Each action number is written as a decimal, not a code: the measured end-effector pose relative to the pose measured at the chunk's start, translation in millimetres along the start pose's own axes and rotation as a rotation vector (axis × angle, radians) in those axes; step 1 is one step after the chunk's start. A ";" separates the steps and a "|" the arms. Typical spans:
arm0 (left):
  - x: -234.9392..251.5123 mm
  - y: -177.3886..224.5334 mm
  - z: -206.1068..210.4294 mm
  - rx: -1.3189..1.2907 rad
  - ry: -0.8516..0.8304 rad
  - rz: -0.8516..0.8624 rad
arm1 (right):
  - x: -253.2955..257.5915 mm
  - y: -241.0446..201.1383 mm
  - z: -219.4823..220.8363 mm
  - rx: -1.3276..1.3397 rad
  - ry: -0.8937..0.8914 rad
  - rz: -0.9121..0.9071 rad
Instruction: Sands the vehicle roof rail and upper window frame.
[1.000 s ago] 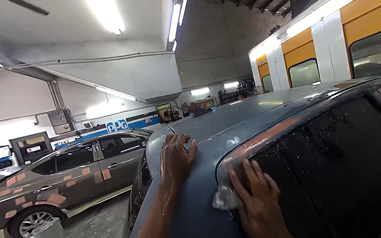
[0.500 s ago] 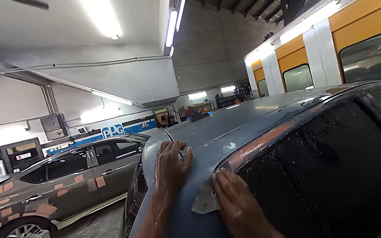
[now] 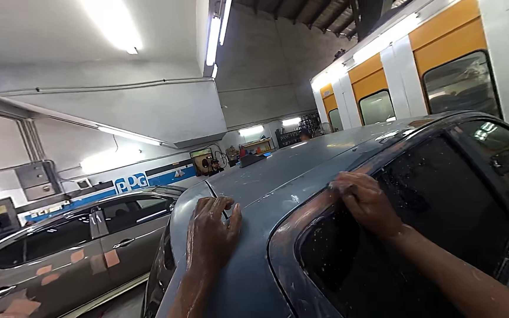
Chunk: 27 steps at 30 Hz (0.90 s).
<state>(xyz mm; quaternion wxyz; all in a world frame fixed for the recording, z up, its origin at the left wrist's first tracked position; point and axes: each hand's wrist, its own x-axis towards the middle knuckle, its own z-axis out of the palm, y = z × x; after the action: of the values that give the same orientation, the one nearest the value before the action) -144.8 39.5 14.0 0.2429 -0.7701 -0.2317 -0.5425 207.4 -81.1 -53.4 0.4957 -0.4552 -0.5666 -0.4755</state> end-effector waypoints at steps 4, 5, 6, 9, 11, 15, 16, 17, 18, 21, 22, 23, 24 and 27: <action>2.6 0.2 0.7 0.031 -0.022 -0.002 | -21.1 -109.4 22.6 0.002 -0.022 0.126; 0.7 -2.8 0.8 0.021 -0.026 -0.003 | -29.1 -147.0 32.0 0.044 -0.028 0.081; -1.9 -5.7 1.5 0.007 -0.022 -0.008 | -32.9 -167.1 38.6 0.063 -0.033 0.023; -4.3 -11.0 3.7 -0.011 0.003 -0.024 | -27.3 -103.4 29.2 -0.004 -0.015 -0.061; -3.8 -11.6 6.7 -0.006 0.001 -0.021 | -18.7 -0.3 6.1 -0.139 0.002 0.029; 0.6 -7.5 11.8 0.021 -0.007 0.012 | -0.6 68.2 -12.4 -0.221 -0.026 0.357; 2.8 -8.4 11.8 0.016 -0.014 0.024 | -2.4 28.6 -0.3 -0.202 0.002 0.319; 1.4 -9.6 10.7 0.004 -0.022 0.029 | -10.7 -25.6 12.2 -0.149 0.017 0.265; -0.8 -10.7 7.8 -0.013 -0.034 0.027 | -20.6 -82.1 22.0 -0.065 -0.013 0.212; -5.5 -12.9 -0.6 -0.054 -0.057 0.031 | -37.7 -169.0 32.2 0.138 -0.152 0.090; -3.7 -12.7 -2.3 -0.057 -0.064 0.039 | -35.9 -152.1 29.3 0.112 -0.123 0.080; -1.9 -11.2 -2.2 -0.054 -0.066 0.038 | -32.8 -111.4 23.3 0.064 -0.061 0.085; -2.2 -9.2 -0.8 -0.043 -0.059 0.028 | -30.9 -51.8 16.2 -0.008 0.004 0.094; -1.5 -7.6 5.8 0.006 -0.043 -0.006 | -16.2 111.2 -14.2 -0.180 0.042 0.285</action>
<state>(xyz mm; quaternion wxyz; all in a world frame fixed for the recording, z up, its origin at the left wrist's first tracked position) -145.8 48.8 11.8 0.2385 -0.7801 -0.2406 -0.5259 320.5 -81.0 -59.0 0.5270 -0.5634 -0.4410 -0.4587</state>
